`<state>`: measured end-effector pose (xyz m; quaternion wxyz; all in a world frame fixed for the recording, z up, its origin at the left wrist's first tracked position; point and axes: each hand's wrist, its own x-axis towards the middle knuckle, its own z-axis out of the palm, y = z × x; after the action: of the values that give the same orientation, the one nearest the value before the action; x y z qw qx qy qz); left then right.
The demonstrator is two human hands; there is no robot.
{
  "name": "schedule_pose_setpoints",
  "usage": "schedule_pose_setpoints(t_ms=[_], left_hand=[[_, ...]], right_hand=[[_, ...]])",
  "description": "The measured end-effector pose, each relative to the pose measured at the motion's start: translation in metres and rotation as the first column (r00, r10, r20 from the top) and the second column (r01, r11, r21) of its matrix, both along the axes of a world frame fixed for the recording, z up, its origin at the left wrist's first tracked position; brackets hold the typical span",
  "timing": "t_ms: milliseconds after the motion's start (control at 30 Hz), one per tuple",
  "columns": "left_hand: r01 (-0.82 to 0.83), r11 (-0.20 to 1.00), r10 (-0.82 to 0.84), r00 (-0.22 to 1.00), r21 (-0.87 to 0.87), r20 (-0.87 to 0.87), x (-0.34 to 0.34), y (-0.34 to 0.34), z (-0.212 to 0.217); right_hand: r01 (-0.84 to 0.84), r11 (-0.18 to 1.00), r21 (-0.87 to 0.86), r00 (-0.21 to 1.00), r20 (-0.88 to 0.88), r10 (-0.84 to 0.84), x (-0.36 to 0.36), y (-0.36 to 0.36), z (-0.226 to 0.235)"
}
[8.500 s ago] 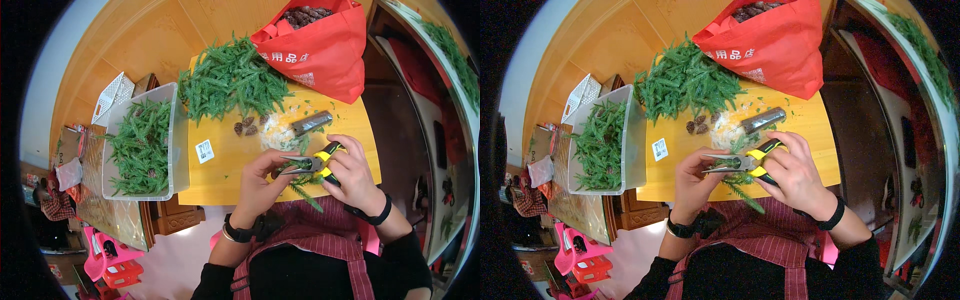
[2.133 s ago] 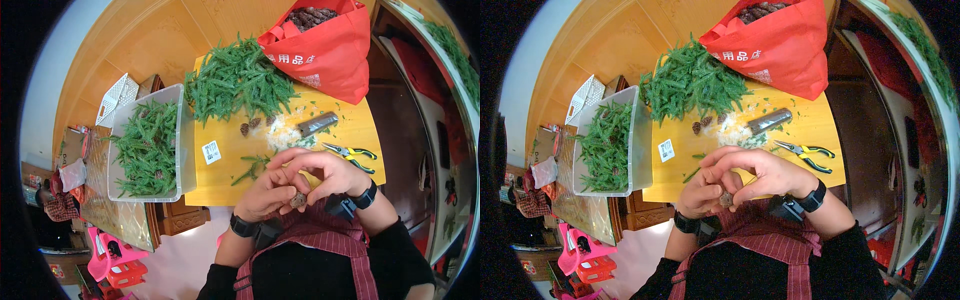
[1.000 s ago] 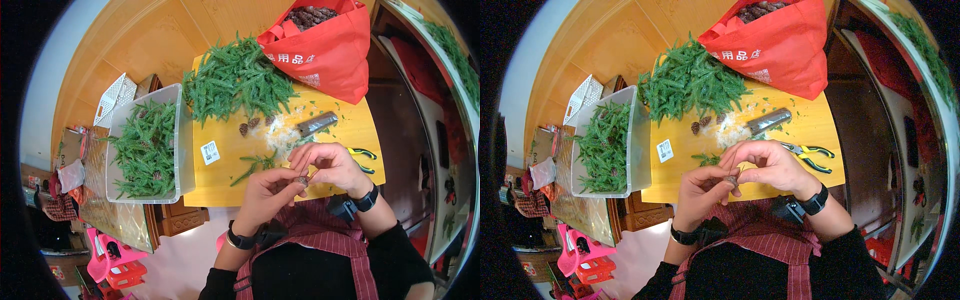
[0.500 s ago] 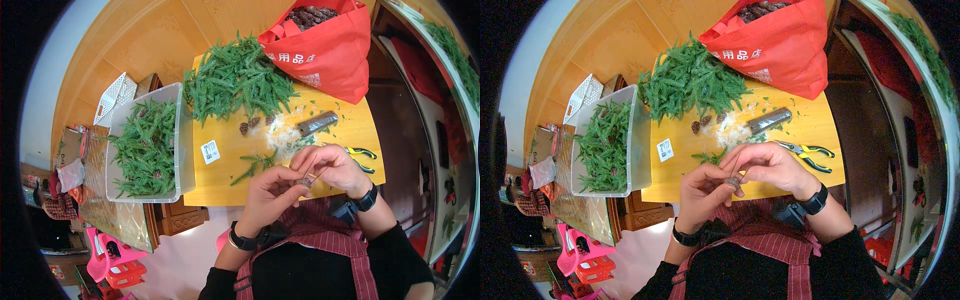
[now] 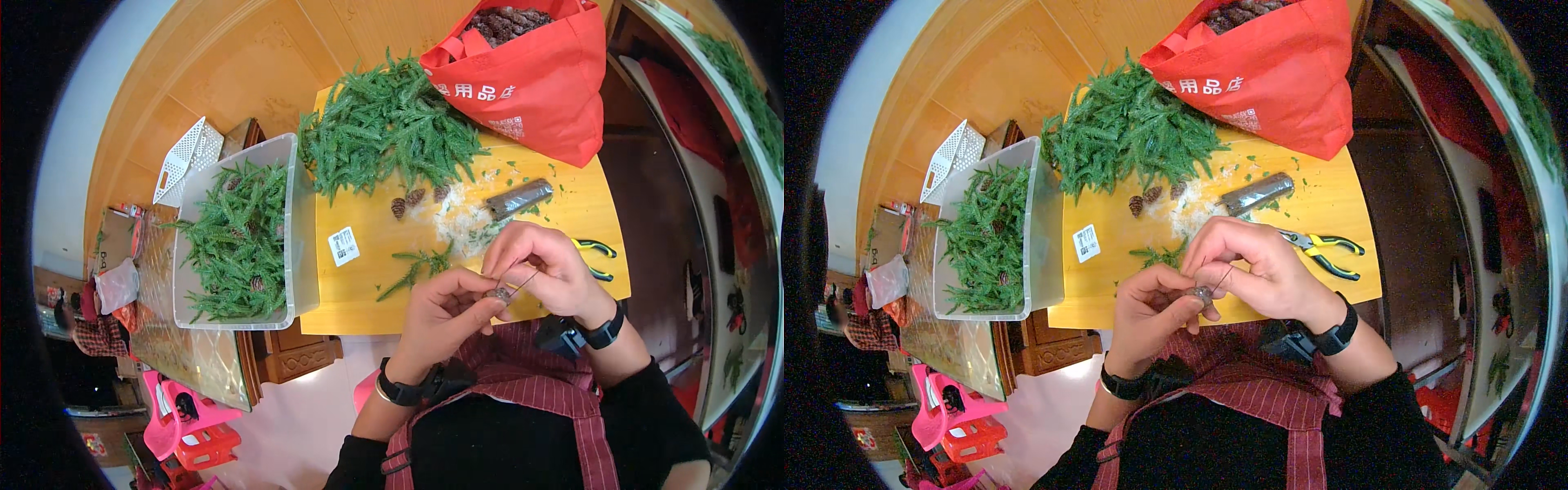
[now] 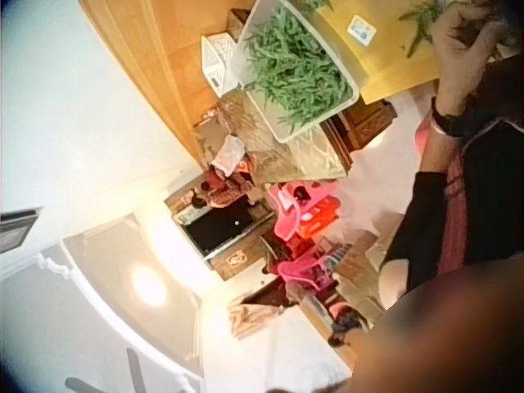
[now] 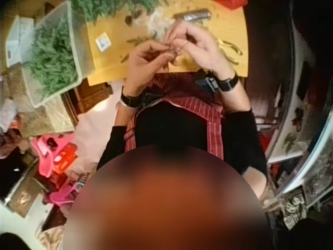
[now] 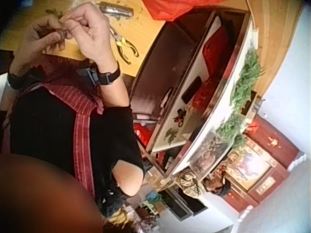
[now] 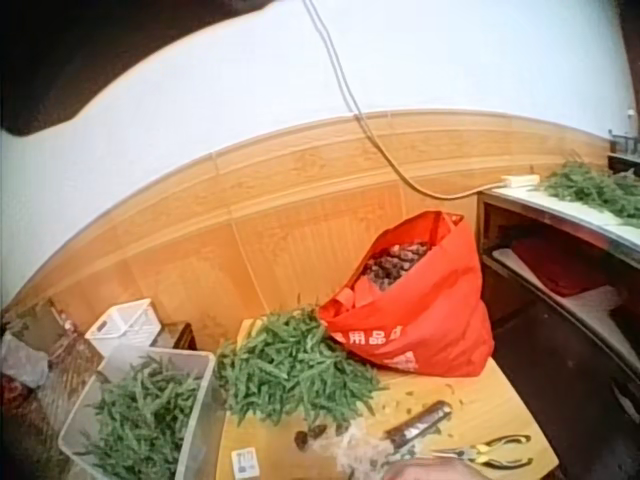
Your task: Trimming and sorting green leafy plant sprigs using pliers.
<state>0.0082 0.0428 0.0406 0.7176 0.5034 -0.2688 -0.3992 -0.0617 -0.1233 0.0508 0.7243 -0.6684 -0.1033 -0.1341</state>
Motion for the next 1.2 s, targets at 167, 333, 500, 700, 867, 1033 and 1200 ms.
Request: schedule_pose_setpoints(t_ms=[167, 333, 500, 700, 867, 1033, 1200], left_hand=[[0.011, 0.999, -0.011, 1.0, -0.05, 0.002, -0.001, -0.002, -0.003], [0.011, 0.999, -0.013, 0.999, -0.04, -0.053, -0.003, -0.002, 0.002], [-0.013, 0.999, 0.013, 1.0, -0.033, -0.001, -0.003, -0.002, 0.002], [-0.027, 0.999, 0.025, 0.998, -0.028, -0.05, -0.002, 0.0, 0.005], [-0.031, 0.998, 0.023, 0.993, -0.063, -0.119, 0.0, 0.002, 0.001], [0.058, 0.992, -0.071, 0.991, -0.115, -0.11, 0.003, 0.002, 0.001], [0.065, 0.994, -0.074, 0.992, -0.09, -0.104, 0.002, 0.002, 0.002]], right_hand=[[0.146, 0.946, -0.29, 0.977, 0.193, -0.091, -0.003, 0.001, 0.001], [0.04, 0.918, 0.395, 0.982, -0.187, 0.037, -0.008, 0.011, -0.002], [0.134, 0.99, 0.044, 0.99, -0.039, -0.132, -0.012, 0.011, 0.005], [-0.053, 0.932, 0.359, 0.971, -0.198, 0.132, -0.011, 0.0, 0.006], [-0.234, 0.923, 0.307, 0.969, -0.006, 0.247, -0.009, -0.004, -0.007], [-0.135, 0.942, 0.307, 0.987, -0.046, 0.157, -0.007, -0.002, -0.007], [-0.186, 0.955, 0.232, 0.981, -0.006, 0.193, -0.004, -0.007, -0.009]])
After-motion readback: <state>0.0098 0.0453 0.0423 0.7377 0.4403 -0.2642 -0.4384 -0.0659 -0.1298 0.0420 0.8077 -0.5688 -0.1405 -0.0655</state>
